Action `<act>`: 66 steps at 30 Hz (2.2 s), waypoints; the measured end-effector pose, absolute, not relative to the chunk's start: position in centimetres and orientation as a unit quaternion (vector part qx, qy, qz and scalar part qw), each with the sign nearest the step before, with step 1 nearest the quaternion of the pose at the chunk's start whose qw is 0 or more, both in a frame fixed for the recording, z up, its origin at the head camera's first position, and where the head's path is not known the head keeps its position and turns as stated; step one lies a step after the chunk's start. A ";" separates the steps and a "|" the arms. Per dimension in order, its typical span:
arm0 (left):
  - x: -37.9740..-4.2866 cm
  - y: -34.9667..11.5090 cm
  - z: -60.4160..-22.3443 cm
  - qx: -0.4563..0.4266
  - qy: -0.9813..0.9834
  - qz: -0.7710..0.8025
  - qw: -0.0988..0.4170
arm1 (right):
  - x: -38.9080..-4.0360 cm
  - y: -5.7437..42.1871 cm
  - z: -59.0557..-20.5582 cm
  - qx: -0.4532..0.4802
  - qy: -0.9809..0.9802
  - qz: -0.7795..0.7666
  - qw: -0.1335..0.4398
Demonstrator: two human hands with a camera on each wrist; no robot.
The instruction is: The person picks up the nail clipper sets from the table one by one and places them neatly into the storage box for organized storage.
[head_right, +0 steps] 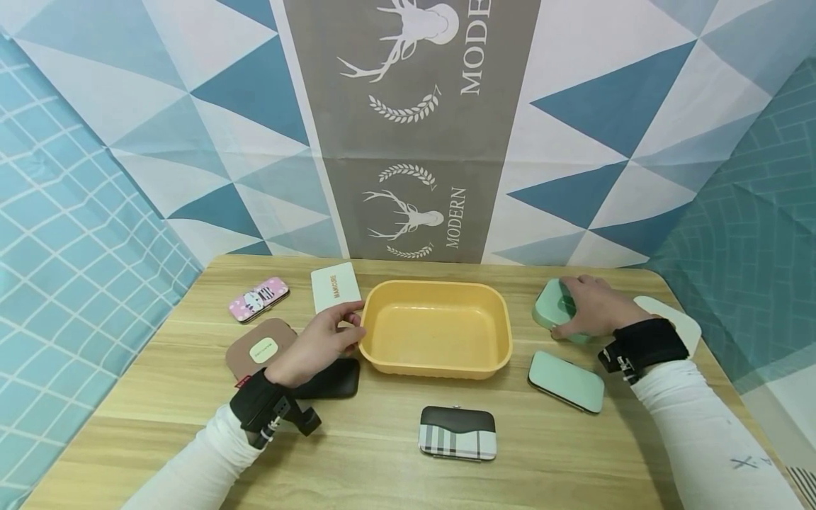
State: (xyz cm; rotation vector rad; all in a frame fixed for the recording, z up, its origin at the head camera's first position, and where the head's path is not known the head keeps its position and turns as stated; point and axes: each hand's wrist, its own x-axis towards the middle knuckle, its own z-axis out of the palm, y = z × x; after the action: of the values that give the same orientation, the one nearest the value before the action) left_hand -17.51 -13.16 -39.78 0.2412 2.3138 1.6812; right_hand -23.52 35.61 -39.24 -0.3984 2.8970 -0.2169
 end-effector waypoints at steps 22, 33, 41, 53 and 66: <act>-17.5 -13.1 -40.1 0.082 0.796 0.586 0.131 | -23.3 35.6 -39.6 -0.146 0.983 -0.067 0.090; -17.5 -13.0 -40.0 0.078 0.791 0.592 0.135 | -23.2 35.7 -39.6 -0.150 0.983 -0.066 0.079; -17.5 -13.1 -40.0 0.081 0.791 0.592 0.134 | -23.0 35.5 -39.0 -0.163 0.982 -0.080 0.059; -17.6 -13.2 -40.0 0.083 0.793 0.588 0.137 | -22.5 34.7 -37.4 -0.169 0.981 -0.085 0.034; -17.6 -13.3 -40.2 0.088 0.793 0.587 0.136 | -21.6 32.7 -35.2 -0.191 0.978 -0.081 -0.009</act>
State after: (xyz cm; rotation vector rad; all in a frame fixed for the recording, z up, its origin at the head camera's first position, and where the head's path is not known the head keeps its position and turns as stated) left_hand -17.55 -13.27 -40.17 0.2545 2.2956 1.7004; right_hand -21.62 32.70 -35.22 -0.6026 3.0905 -0.2561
